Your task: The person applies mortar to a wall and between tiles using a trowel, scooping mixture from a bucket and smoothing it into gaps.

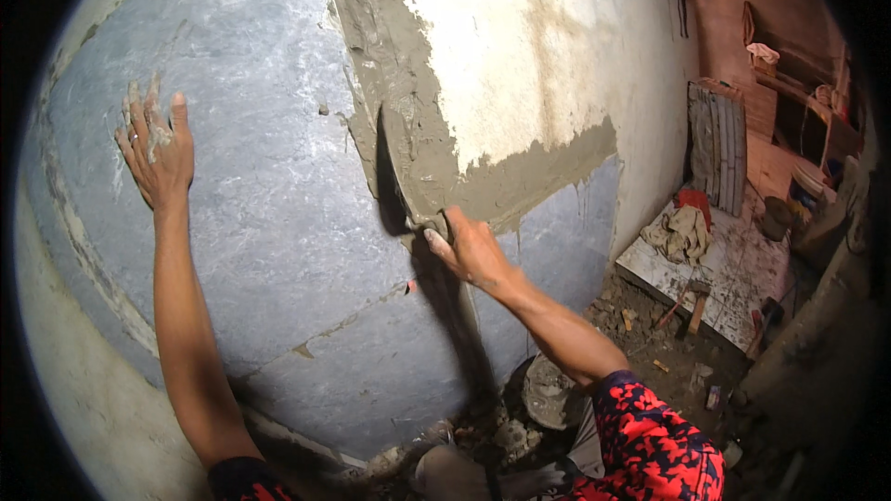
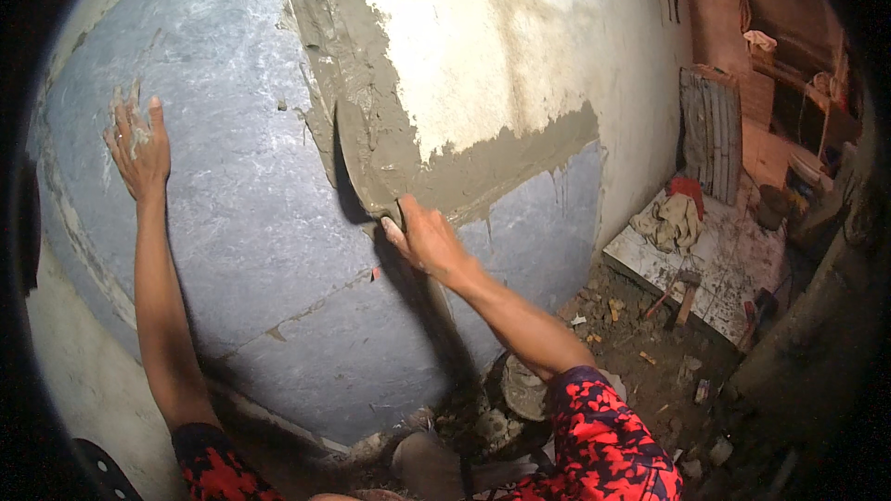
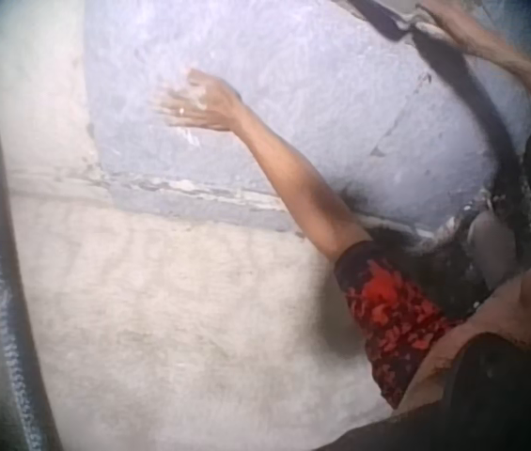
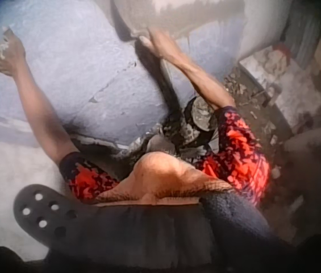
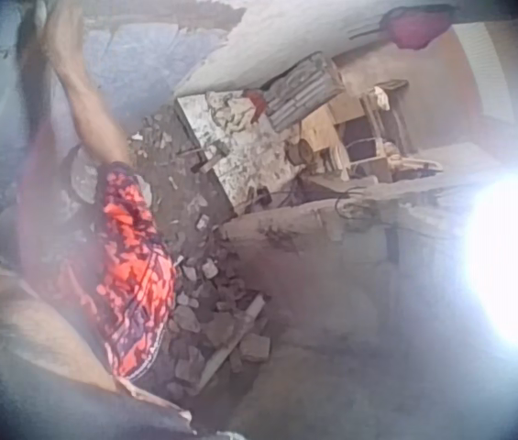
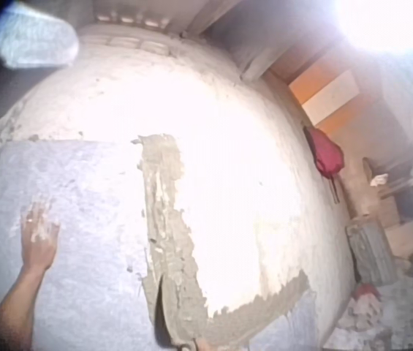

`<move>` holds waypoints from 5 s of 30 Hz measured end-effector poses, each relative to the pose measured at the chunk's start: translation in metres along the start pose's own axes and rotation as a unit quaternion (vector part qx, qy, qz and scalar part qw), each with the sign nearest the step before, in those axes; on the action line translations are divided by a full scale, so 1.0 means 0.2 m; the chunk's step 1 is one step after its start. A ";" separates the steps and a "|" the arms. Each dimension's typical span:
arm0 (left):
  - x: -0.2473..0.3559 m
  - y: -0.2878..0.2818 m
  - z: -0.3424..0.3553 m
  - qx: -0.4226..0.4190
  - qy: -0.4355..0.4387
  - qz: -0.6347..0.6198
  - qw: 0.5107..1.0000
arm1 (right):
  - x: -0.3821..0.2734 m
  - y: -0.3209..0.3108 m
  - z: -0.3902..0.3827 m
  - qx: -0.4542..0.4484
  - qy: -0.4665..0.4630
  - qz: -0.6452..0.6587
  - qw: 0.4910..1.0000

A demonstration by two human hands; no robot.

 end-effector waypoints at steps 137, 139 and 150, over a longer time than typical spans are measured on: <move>0.02 -0.04 0.00 -0.013 0.000 -0.039 0.999 | -0.02 -0.31 0.44 0.043 0.049 0.011 0.998; 0.01 -0.05 0.00 -0.010 0.008 -0.030 0.999 | -0.13 -0.30 0.46 0.025 0.027 -0.086 0.996; 0.00 -0.04 -0.01 -0.013 0.015 0.002 1.000 | -0.26 -0.20 0.35 -0.179 -0.016 -0.070 0.981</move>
Point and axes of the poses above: each hand's wrist, its own z-axis towards the middle knuckle, its own y-axis out of the palm, x = y × z, the point moved 5 cm from there along z, towards the middle knuckle, and after that the axes turned 11 degrees about y, right-handed, at the moved point
